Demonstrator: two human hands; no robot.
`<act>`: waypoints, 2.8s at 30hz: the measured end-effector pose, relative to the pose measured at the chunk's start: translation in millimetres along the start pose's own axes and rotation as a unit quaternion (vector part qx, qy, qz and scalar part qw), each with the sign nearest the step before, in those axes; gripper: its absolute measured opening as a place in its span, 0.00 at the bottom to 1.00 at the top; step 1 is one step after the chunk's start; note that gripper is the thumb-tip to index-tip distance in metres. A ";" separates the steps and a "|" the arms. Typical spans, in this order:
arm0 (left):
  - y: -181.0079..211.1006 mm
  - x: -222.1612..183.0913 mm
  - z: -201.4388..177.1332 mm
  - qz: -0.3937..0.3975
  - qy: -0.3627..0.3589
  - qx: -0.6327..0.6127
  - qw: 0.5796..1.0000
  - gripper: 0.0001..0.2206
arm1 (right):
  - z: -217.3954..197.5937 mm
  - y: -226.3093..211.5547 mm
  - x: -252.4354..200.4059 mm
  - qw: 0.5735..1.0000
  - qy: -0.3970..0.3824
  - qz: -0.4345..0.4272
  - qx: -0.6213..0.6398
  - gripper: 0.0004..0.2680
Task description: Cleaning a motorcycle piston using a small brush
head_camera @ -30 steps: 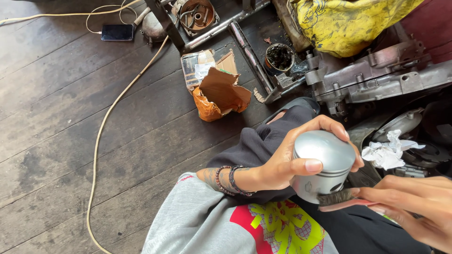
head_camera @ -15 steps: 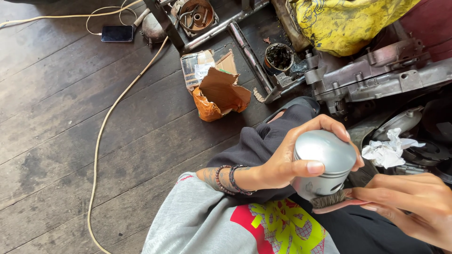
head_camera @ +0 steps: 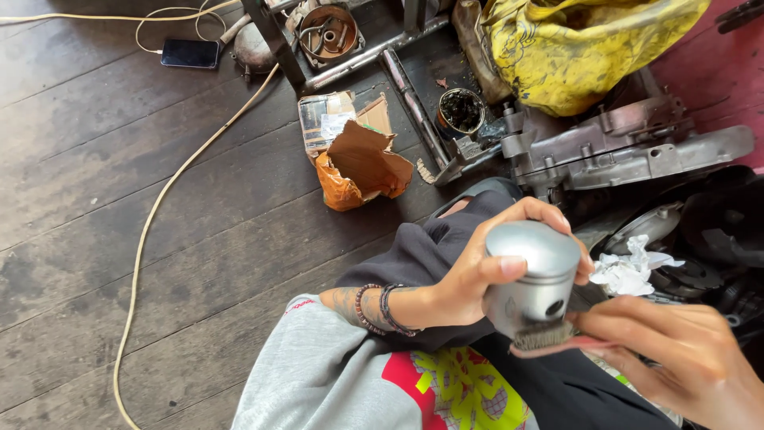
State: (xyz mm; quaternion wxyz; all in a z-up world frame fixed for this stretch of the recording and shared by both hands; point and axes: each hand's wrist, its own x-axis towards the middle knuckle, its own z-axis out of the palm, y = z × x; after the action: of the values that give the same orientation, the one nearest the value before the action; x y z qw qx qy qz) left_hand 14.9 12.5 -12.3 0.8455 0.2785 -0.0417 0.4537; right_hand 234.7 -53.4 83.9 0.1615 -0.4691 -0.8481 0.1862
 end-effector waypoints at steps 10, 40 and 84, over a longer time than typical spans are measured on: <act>-10.6 18.1 -1.2 -0.090 0.027 -0.097 0.991 0.21 | 15.9 47.5 -37.0 0.961 0.221 0.133 0.100 0.10; 17.5 11.3 10.8 0.004 0.168 0.031 0.985 0.46 | 43.7 120.8 -88.5 0.951 0.132 0.191 0.201 0.06; 8.0 2.0 13.7 0.012 0.039 0.212 0.976 0.39 | 121.5 400.7 -303.1 0.874 -0.150 0.175 0.427 0.23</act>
State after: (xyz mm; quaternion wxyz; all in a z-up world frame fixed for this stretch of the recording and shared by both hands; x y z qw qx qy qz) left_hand 12.2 10.4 3.4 0.7626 0.4336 0.0852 0.4725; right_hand 628.8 -136.2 -240.3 0.1818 -0.4619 -0.6041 0.6234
